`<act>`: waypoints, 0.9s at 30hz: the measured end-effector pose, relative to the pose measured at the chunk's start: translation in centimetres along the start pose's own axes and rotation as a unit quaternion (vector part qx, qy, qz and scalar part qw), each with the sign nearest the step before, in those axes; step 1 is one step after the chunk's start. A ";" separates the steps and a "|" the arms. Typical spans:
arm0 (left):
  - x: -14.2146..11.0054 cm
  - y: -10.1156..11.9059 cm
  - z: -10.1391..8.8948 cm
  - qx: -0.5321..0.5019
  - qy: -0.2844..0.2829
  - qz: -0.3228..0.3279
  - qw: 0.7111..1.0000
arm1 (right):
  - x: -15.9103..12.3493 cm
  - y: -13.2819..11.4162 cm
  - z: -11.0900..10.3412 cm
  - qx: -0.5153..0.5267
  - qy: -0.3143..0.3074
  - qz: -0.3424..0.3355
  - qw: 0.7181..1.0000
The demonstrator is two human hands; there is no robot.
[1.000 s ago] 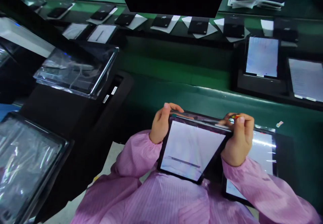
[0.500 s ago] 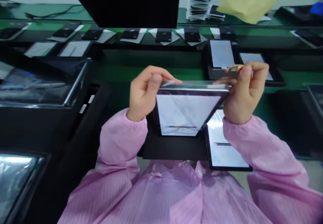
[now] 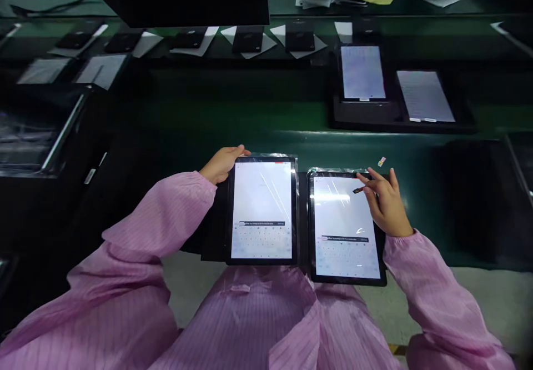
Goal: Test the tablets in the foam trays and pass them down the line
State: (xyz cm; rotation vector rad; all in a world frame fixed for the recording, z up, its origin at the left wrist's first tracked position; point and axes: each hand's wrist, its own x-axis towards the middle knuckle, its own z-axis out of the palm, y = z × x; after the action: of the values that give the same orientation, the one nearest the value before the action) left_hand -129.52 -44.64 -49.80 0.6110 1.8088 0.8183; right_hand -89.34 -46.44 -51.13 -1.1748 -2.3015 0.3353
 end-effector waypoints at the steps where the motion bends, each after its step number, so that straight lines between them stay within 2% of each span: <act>1: -0.1 -0.2 0.2 0.020 -0.009 -0.005 1.000 | -0.1 -0.1 -0.1 -0.011 -0.010 -0.016 1.000; 3: -0.7 -0.6 0.3 0.091 0.006 0.050 0.995 | -0.8 -0.5 -0.8 0.013 -0.021 -0.033 0.999; 5: -2.0 -1.1 0.1 0.175 0.072 0.161 0.969 | -1.9 -1.2 -1.7 0.080 -0.022 -0.028 0.996; 7: -3.5 -1.9 -0.2 0.260 0.162 0.306 0.902 | -2.9 -1.9 -2.3 0.142 0.000 -0.007 0.990; 8: -4.3 -2.3 -0.2 0.295 0.193 0.374 0.858 | -3.1 -2.1 -2.4 0.158 0.018 0.004 0.987; 9: -4.8 -2.8 -0.1 0.326 0.200 0.429 0.819 | -3.2 -2.3 -2.3 0.164 0.036 0.015 0.986; 11: -5.3 -3.7 0.5 0.396 0.169 0.516 0.740 | -2.7 -2.6 -1.9 0.163 0.064 0.028 0.984; 13: -5.1 -4.3 1.6 0.441 0.118 0.544 0.704 | -1.8 -2.9 -1.2 0.160 0.070 0.033 0.984; 17: -5.0 -4.7 4.0 0.465 0.050 0.549 0.692 | -0.7 -3.5 -0.4 0.142 0.066 0.034 0.987; 20: -7.9 -5.3 4.2 0.431 -0.030 0.600 0.673 | -1.3 -4.0 -0.7 0.146 0.067 0.056 0.985; 22: -10.4 -6.1 3.3 0.385 -0.061 0.640 0.662 | -1.7 -4.2 -1.0 0.158 0.081 0.076 0.981; 24: -11.9 -6.8 1.8 0.354 -0.017 0.658 0.665 | -1.8 -4.1 -1.0 0.161 0.093 0.087 0.979; 27: -10.8 -7.7 -0.8 0.348 0.146 0.631 0.677 | -1.0 -3.9 -0.4 0.127 0.060 0.046 0.989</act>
State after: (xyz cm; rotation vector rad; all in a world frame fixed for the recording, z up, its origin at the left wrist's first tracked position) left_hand -126.68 -57.57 -49.15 2.5386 1.7777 1.0716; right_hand -91.30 -49.55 -49.39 -1.1409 -2.0352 0.5600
